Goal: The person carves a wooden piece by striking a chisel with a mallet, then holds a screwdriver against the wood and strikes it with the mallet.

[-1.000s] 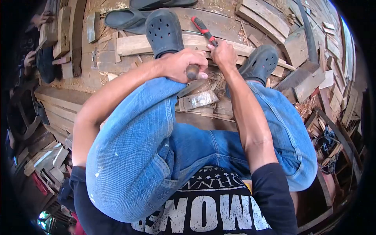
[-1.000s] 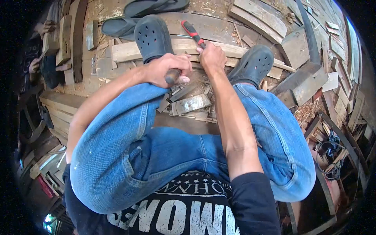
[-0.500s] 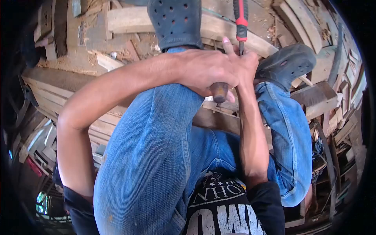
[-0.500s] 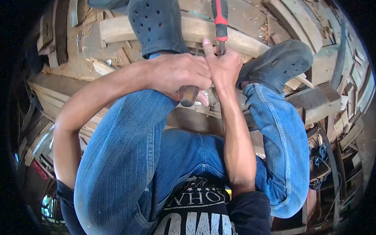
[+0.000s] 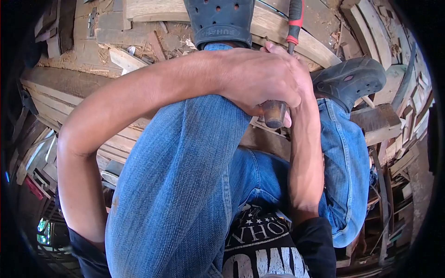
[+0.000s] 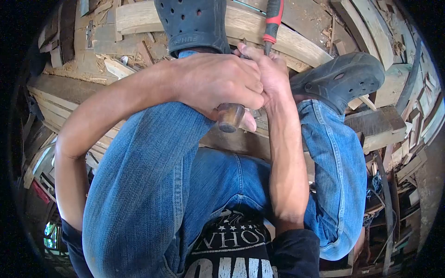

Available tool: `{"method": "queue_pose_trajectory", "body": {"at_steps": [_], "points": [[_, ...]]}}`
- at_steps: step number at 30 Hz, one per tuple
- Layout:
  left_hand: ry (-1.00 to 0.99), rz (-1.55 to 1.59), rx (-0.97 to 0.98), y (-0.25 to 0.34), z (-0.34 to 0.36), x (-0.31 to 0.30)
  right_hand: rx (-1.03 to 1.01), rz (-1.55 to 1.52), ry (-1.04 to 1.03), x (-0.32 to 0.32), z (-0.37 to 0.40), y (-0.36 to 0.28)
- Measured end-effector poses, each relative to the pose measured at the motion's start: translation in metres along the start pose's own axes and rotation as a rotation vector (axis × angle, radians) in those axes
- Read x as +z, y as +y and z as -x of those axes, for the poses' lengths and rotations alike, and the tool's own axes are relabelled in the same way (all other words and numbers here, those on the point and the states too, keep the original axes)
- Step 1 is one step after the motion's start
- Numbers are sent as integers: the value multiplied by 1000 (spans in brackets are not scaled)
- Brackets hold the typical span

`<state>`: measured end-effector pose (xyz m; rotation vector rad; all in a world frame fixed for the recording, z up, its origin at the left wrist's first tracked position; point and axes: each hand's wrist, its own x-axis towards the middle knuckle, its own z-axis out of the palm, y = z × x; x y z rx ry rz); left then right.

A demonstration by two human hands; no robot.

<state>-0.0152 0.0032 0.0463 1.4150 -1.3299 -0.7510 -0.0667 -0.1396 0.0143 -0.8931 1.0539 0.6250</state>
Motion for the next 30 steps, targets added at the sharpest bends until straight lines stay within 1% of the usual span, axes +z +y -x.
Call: {"method": "queue_pose_trajectory", "body": {"at_steps": [4, 9, 13, 15, 18, 25, 30], "points": [[9, -4, 18, -1, 1, 0, -17, -12, 7, 1, 0, 1], [111, 3, 63, -3, 0, 3, -19, 2, 24, 4, 1, -1], [59, 14, 36, -1, 1, 0, -21, -18, 5, 2, 0, 0], [19, 18, -6, -1, 1, -1, -16, -23, -7, 1, -1, 1], [27, 13, 18, -2, 1, 0, -22, -47, -24, 1, -1, 1], [18, -4, 6, -1, 1, -1, -1, -25, -4, 4, 1, -2], [54, 26, 14, -2, 0, -1, 1, -22, -4, 3, 0, -2]]}}
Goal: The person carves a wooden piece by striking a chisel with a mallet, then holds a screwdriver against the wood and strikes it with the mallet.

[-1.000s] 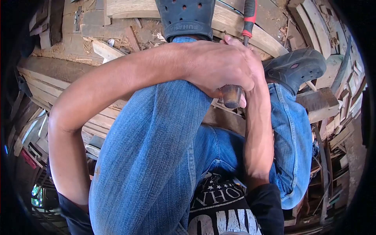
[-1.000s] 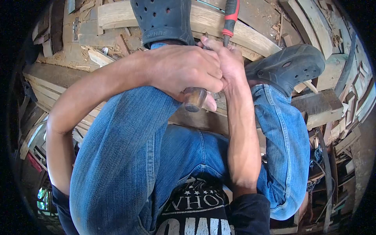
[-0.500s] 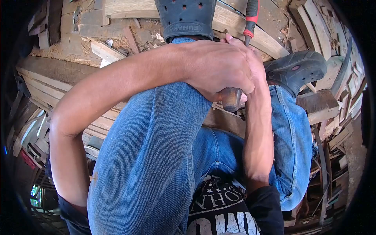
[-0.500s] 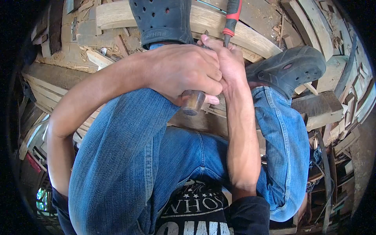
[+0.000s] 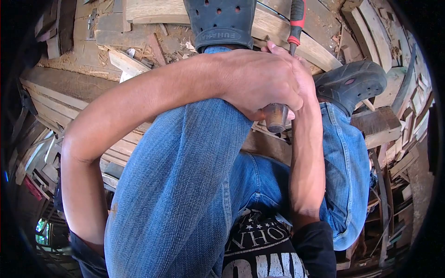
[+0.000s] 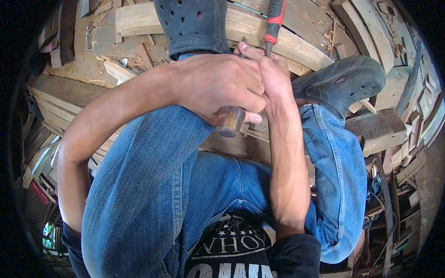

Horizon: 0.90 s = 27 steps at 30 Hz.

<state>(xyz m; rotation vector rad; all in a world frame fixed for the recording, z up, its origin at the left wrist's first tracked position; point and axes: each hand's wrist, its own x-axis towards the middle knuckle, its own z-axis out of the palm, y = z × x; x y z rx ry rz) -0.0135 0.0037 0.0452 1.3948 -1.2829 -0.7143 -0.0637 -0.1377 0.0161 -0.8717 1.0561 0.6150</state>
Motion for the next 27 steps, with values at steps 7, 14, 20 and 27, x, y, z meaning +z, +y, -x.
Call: {"method": "queue_pose_trajectory", "body": {"at_steps": [7, 14, 20, 27], "points": [[68, 14, 23, -2, -1, 4, -18, 20, 15, 3, 4, -3], [62, 63, 32, -4, -1, 4, 0, 29, 13, 2, 2, -3], [66, 74, 29, -3, 0, 1, 3, 20, 7, 2, 3, -4], [83, 104, 35, -3, -2, 1, 23, 1, -1, -1, -1, -2]]}}
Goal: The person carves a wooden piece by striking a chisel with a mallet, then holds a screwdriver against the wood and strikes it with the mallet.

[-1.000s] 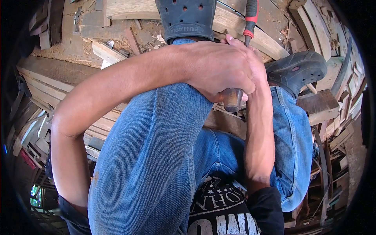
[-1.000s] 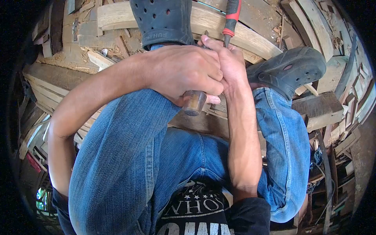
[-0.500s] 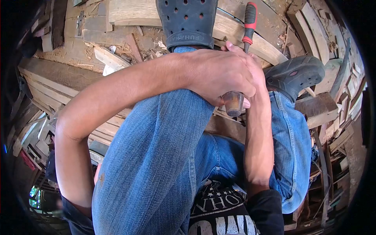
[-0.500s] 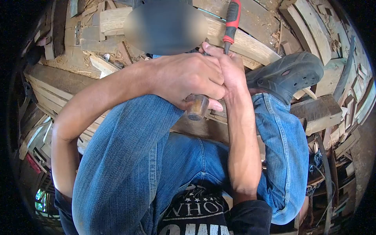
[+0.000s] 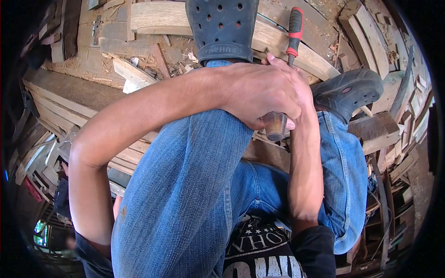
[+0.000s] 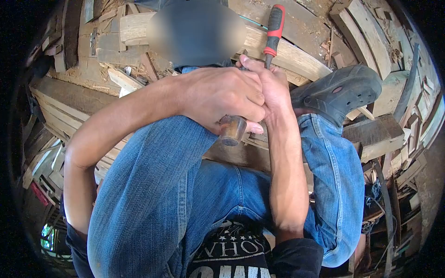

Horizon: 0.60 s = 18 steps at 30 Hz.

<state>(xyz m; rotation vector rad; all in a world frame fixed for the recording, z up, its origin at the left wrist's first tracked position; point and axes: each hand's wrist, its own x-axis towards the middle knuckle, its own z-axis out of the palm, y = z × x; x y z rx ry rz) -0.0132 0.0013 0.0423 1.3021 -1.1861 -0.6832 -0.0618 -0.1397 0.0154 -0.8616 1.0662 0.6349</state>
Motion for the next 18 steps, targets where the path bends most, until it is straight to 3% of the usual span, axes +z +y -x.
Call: {"method": "queue_pose_trajectory", "body": {"at_steps": [11, 13, 15, 18], "points": [[10, -63, 36, -2, -4, -1, -6, 58, 18, 2, 1, -3], [70, 14, 68, -2, -5, -1, -46, 87, 42, 6, 7, -7], [77, 3, 86, -4, -6, 0, -86, 252, 218, 4, 13, -10], [40, -49, 80, -3, -6, -3, -222, 248, 193, -1, 28, -13]]}}
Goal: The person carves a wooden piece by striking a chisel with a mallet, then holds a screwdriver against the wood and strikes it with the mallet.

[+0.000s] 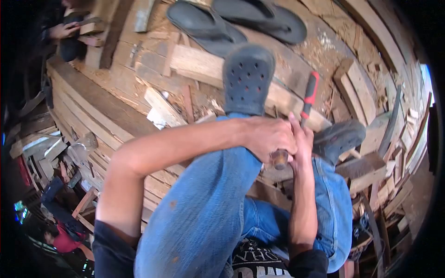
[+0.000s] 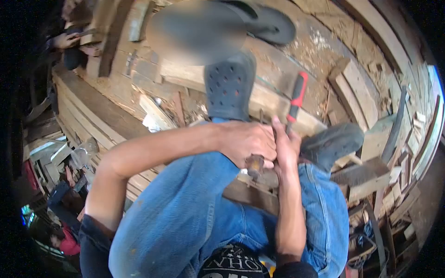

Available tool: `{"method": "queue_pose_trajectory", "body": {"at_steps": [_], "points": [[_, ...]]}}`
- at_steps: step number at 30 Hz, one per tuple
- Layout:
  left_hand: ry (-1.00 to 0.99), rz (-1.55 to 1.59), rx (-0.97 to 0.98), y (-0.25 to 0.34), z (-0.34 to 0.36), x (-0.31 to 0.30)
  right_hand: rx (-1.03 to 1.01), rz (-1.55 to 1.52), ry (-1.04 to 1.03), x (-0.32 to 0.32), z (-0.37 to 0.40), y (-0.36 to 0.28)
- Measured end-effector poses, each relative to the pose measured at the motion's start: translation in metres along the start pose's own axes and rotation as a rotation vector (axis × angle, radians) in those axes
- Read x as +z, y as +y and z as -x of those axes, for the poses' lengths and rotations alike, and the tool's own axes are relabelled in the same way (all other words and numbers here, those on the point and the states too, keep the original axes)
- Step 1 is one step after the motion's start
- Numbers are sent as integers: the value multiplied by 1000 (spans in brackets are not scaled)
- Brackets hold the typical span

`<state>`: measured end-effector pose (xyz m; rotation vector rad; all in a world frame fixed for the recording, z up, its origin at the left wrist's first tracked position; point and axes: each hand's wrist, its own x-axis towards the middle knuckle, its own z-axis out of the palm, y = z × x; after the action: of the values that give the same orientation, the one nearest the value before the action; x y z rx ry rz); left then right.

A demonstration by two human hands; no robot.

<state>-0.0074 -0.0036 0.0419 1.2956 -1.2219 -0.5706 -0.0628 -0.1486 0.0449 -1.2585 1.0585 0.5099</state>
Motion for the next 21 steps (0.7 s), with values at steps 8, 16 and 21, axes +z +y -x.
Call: {"method": "queue_pose_trajectory", "body": {"at_steps": [8, 16, 21], "points": [[-66, -7, -16, -4, -2, 6, -391, 339, 1, -29, 51, -11], [19, -106, -4, -9, -4, 12, -609, 364, -87, -56, 84, 19], [83, -103, -16, -5, -4, 14, -773, 566, -64, -33, 125, 5]]}}
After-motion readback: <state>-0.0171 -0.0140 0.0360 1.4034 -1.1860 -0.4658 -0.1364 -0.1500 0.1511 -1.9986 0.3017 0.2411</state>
